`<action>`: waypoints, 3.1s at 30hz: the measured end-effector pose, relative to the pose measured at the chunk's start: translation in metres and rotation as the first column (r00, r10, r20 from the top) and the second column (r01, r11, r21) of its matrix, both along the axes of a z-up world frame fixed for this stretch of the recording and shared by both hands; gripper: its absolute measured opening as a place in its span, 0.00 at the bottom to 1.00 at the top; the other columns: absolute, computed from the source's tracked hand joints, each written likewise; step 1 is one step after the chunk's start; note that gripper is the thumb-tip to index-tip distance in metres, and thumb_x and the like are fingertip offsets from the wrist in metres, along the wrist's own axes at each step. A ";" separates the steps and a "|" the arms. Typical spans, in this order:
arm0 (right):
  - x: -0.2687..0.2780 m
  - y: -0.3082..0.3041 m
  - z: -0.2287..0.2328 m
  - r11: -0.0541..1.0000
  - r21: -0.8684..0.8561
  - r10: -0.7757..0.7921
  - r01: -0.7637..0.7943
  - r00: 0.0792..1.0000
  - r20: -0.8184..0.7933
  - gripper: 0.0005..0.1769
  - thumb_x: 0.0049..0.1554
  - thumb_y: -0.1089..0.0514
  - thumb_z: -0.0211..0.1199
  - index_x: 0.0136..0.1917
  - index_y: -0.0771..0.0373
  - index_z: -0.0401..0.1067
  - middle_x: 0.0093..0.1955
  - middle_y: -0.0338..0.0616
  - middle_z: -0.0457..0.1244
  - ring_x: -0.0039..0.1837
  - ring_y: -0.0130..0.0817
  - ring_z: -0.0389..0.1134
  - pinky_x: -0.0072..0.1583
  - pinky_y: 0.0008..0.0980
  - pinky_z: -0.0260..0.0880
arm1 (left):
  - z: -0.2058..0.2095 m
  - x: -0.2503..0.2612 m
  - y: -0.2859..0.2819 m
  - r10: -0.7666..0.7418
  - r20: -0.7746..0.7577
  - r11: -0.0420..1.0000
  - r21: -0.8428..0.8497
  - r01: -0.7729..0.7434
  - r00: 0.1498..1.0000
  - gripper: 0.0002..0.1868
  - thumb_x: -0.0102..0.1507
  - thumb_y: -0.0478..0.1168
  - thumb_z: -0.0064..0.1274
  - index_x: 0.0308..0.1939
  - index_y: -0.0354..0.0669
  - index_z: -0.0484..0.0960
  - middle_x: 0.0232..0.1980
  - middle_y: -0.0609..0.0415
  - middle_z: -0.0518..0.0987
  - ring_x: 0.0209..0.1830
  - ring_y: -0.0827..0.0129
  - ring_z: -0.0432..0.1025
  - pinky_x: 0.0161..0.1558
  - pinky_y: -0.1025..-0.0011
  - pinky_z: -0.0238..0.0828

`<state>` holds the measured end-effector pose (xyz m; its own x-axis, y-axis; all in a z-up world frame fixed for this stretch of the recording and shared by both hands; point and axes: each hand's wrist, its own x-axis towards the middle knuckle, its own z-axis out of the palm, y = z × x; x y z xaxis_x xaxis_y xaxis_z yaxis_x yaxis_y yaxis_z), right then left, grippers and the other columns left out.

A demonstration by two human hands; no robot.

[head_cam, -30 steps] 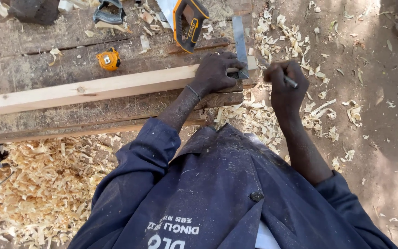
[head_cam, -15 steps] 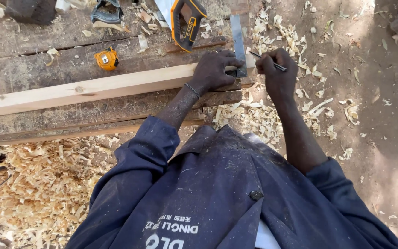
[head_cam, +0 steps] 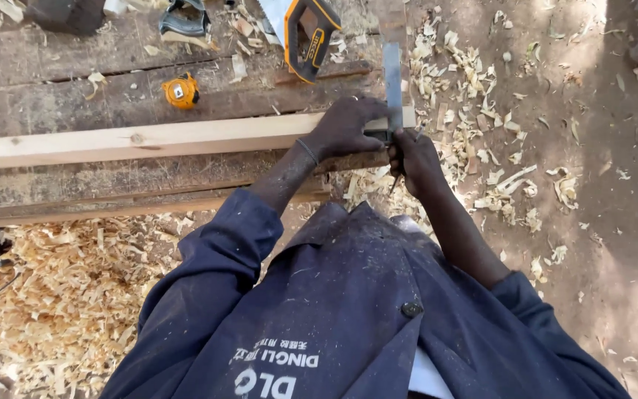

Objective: A person saws a wooden plank, measures it with a tape measure, and marks it using a square and pencil.

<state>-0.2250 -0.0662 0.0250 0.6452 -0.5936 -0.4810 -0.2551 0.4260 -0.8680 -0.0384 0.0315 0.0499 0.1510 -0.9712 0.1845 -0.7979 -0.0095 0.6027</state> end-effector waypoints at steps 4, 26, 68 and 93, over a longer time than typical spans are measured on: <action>-0.033 -0.006 0.025 0.992 -0.087 -0.092 0.091 0.996 -0.014 0.12 0.68 0.52 0.54 0.50 0.63 0.70 0.30 0.41 0.58 0.28 0.27 0.61 0.27 0.25 0.62 | 0.020 0.015 0.000 -0.002 -0.091 0.906 0.422 0.041 0.996 0.63 0.49 0.60 0.74 0.80 0.63 0.51 0.75 0.44 0.69 0.71 0.38 0.65 0.71 0.41 0.59; -0.038 0.007 -0.004 0.995 0.007 0.096 -0.096 0.993 -0.063 0.16 0.72 0.51 0.49 0.43 0.57 0.67 0.34 0.36 0.61 0.31 0.26 0.57 0.34 0.26 0.57 | -0.036 -0.016 0.012 0.114 0.360 0.993 -0.017 -0.115 0.926 0.45 0.63 0.75 0.54 0.71 0.47 0.71 0.79 0.44 0.59 0.76 0.45 0.56 0.71 0.49 0.49; -0.010 0.006 -0.016 0.994 0.035 0.103 -0.104 0.994 0.026 0.16 0.70 0.46 0.50 0.44 0.55 0.66 0.36 0.36 0.62 0.33 0.24 0.58 0.36 0.24 0.60 | -0.031 -0.013 0.005 -0.068 0.296 0.991 0.131 0.030 0.953 0.34 0.55 0.58 0.61 0.64 0.59 0.78 0.81 0.51 0.57 0.79 0.44 0.52 0.71 0.38 0.44; 0.067 -0.067 0.033 0.921 -0.388 0.041 -0.022 0.998 0.040 0.16 0.68 0.53 0.52 0.61 0.65 0.73 0.50 0.48 0.72 0.34 0.27 0.66 0.33 0.24 0.66 | -0.010 -0.014 -0.005 -0.109 0.124 0.978 0.191 0.084 0.986 0.36 0.57 0.59 0.66 0.65 0.51 0.78 0.78 0.41 0.59 0.78 0.42 0.52 0.76 0.42 0.45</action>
